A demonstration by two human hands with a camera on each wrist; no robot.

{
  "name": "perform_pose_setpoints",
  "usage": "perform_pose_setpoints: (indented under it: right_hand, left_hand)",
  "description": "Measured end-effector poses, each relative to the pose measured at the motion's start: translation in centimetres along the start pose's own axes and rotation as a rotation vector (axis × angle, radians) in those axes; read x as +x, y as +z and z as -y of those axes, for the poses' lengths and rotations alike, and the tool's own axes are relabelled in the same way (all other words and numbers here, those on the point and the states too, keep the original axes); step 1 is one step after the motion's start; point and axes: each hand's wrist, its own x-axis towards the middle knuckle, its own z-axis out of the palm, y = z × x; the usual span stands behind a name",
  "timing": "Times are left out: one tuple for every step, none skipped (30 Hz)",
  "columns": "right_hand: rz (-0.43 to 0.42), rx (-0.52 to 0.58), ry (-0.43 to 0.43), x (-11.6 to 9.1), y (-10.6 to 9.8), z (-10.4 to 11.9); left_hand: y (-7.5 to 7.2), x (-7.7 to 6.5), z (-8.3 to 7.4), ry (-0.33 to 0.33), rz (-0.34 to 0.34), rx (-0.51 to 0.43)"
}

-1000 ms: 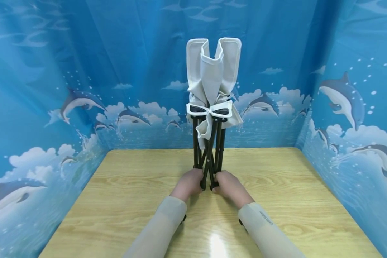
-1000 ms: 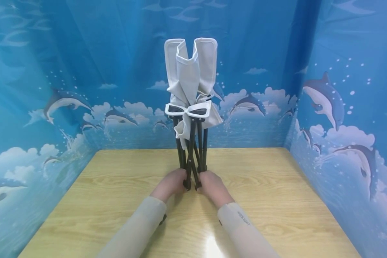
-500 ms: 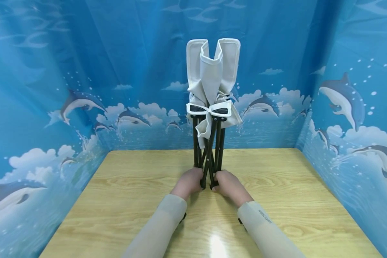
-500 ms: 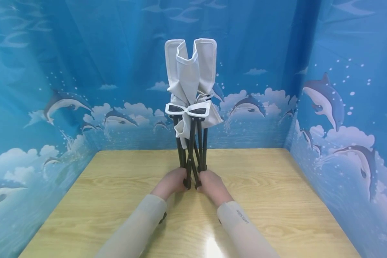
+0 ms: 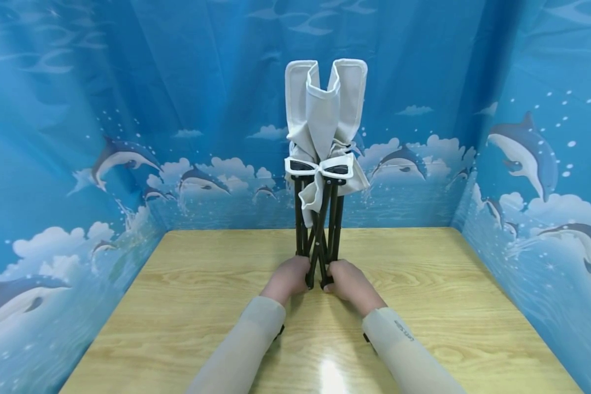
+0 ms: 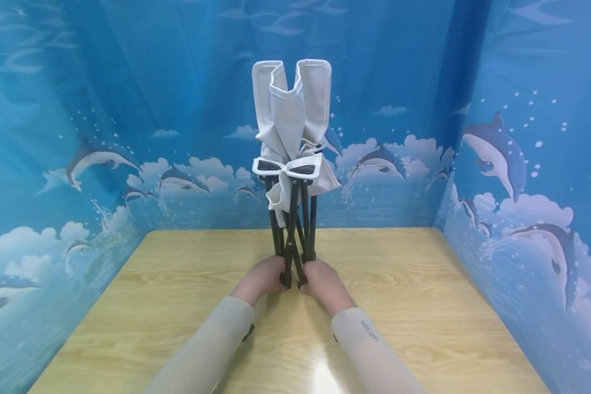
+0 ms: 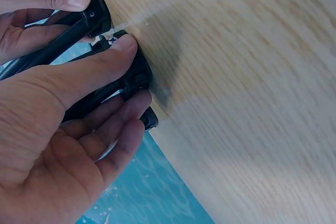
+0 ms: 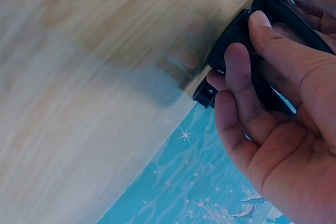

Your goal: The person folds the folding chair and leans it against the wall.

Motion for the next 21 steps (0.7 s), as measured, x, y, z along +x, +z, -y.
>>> perform_pose_setpoints:
  right_hand:
    - [-0.003, 0.003, -0.001, 0.02, -0.01, 0.0]
    - [-0.003, 0.001, -0.002, 0.04, -0.02, 0.0]
    - [-0.004, 0.002, 0.0, 0.05, -0.05, 0.02]
    - [-0.005, 0.003, 0.001, 0.06, -0.09, 0.03]
    - [-0.007, 0.002, 0.001, 0.08, -0.11, 0.03]
    - [-0.007, 0.002, 0.002, 0.09, -0.12, 0.03]
    - [-0.009, 0.003, 0.003, 0.09, -0.16, 0.04]
    - [-0.01, 0.005, 0.005, 0.1, -0.19, 0.05]
    - [-0.012, 0.008, 0.007, 0.11, -0.23, 0.05]
    - [-0.013, 0.011, 0.007, 0.13, -0.26, 0.05]
    - [-0.014, 0.013, 0.008, 0.13, -0.29, 0.05]
    - [-0.017, 0.014, 0.007, 0.14, -0.31, 0.04]
    - [-0.018, 0.015, 0.008, 0.16, -0.32, 0.04]
    - [-0.018, 0.014, 0.007, 0.17, -0.33, 0.02]
    - [-0.019, 0.013, 0.006, 0.19, -0.32, 0.01]
    - [-0.019, 0.011, 0.005, 0.21, -0.3, -0.01]
    - [-0.02, 0.009, 0.004, 0.25, -0.26, -0.04]
    - [-0.02, 0.006, 0.001, 0.29, -0.21, -0.08]
    - [-0.017, 0.007, 0.0, 0.35, -0.14, -0.12]
    - [-0.016, 0.007, -0.003, 0.4, -0.08, -0.15]
    - [-0.014, 0.009, -0.004, 0.46, 0.02, -0.2]
  left_hand:
    - [0.03, 0.03, 0.04, 0.002, -0.003, 0.001]
    - [0.05, 0.07, 0.07, 0.003, -0.004, 0.003]
    - [0.07, 0.11, 0.11, 0.005, -0.007, 0.003]
    - [0.09, 0.15, 0.13, 0.007, -0.01, 0.002]
    - [0.11, 0.2, 0.16, 0.009, -0.014, 0.002]
    - [0.13, 0.23, 0.18, 0.01, -0.016, 0.001]
    - [0.12, 0.25, 0.16, 0.012, -0.019, -0.001]
    - [0.12, 0.3, 0.17, 0.014, -0.024, -0.002]
    - [0.13, 0.34, 0.16, 0.015, -0.027, -0.005]
    - [0.13, 0.36, 0.15, 0.015, -0.029, -0.008]
    - [0.1, 0.37, 0.13, 0.016, -0.033, -0.009]
    - [0.1, 0.4, 0.12, 0.015, -0.034, -0.011]
    - [0.1, 0.43, 0.1, 0.016, -0.035, -0.009]
    - [0.12, 0.48, 0.11, 0.017, -0.037, -0.008]
    - [0.12, 0.51, 0.11, 0.016, -0.038, -0.006]
    - [0.13, 0.54, 0.11, 0.016, -0.039, -0.001]
    - [0.14, 0.58, 0.11, 0.015, -0.04, 0.004]
    - [0.16, 0.62, 0.14, 0.012, -0.037, 0.012]
    - [0.19, 0.64, 0.16, 0.01, -0.036, 0.016]
    - [0.21, 0.66, 0.18, 0.007, -0.035, 0.019]
    - [0.21, 0.65, 0.18, 0.005, -0.033, 0.02]
